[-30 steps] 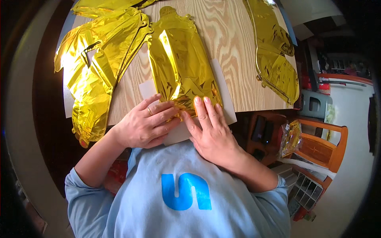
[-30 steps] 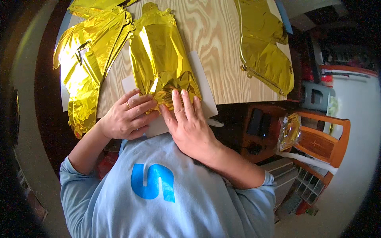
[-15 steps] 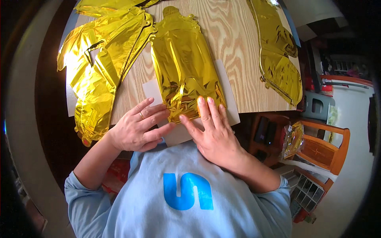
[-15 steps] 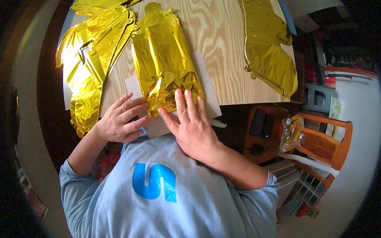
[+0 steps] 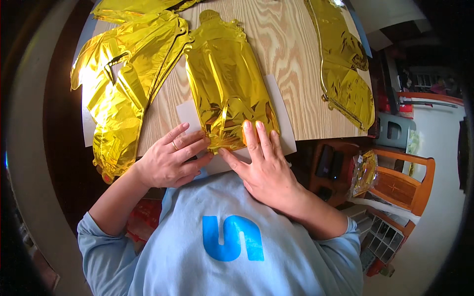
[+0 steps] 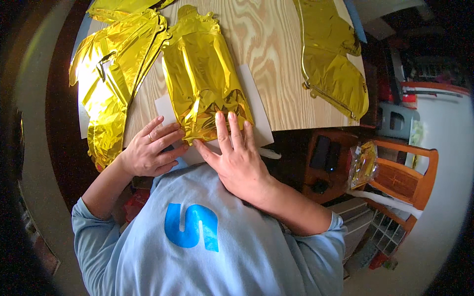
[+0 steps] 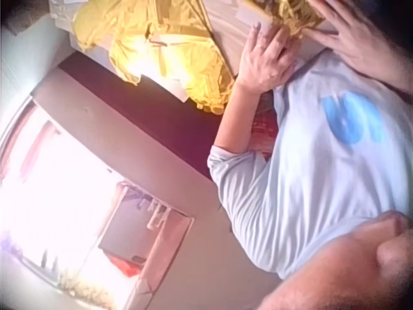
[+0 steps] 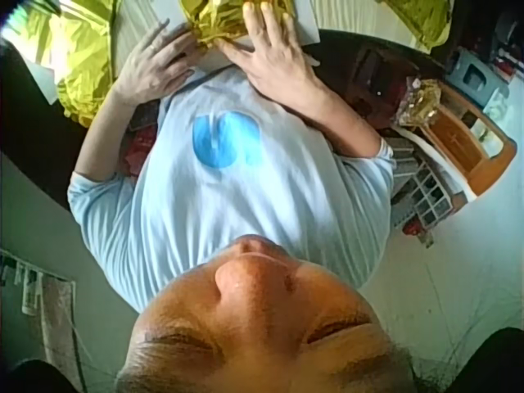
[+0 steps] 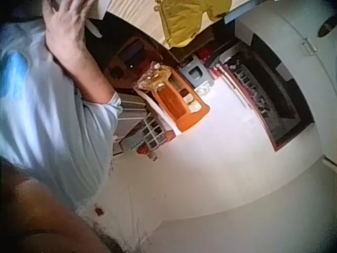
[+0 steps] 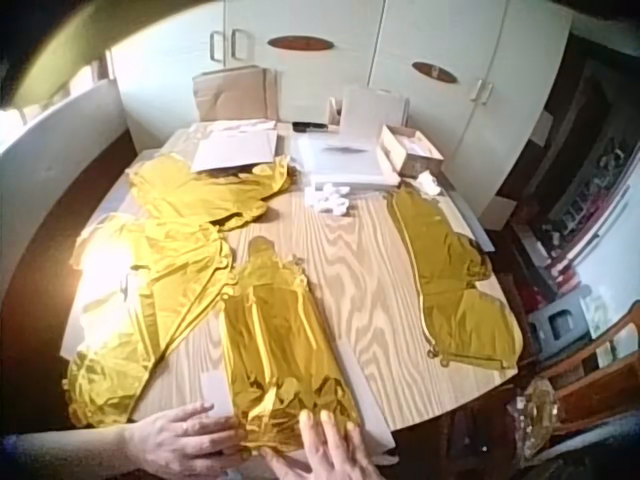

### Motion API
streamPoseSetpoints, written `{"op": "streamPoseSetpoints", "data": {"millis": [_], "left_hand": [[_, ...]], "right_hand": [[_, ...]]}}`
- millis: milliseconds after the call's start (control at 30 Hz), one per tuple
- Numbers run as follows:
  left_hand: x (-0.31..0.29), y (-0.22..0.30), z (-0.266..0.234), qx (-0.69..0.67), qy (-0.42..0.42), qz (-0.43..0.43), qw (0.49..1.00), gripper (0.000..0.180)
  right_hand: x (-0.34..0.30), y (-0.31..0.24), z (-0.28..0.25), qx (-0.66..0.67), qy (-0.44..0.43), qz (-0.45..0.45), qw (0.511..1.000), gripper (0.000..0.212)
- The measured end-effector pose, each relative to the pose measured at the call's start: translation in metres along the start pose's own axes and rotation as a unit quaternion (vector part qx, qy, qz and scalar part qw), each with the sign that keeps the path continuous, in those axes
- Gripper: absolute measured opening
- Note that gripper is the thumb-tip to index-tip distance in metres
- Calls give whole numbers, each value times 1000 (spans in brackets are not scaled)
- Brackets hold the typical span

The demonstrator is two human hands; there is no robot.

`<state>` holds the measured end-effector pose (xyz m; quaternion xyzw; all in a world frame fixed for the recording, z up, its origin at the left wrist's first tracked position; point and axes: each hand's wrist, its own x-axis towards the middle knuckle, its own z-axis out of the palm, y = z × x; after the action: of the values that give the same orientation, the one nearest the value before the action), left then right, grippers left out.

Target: Folding gold foil balloons and mounting them onto cardboard packaging inserts.

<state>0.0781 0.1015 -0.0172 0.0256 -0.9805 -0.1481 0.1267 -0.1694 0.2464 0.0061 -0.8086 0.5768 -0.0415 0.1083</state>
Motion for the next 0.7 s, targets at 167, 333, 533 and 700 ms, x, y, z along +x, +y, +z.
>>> {"op": "streamPoseSetpoints", "data": {"millis": [167,333,533,700], "left_hand": [[-1,3,7,13,41,-17,999,35],[9,15,14,94,108,-25,989,22],[27,-10,-2,69,91,-20,993,21],[32,-19,-6,38,74,-40,996,34]], "right_hand": [[0,1,0,0,7,-6,1000,56],[-2,3,6,-36,25,-12,999,57],[11,16,1,-40,35,-1,999,57],[22,21,-6,-56,7,3,998,59]]}}
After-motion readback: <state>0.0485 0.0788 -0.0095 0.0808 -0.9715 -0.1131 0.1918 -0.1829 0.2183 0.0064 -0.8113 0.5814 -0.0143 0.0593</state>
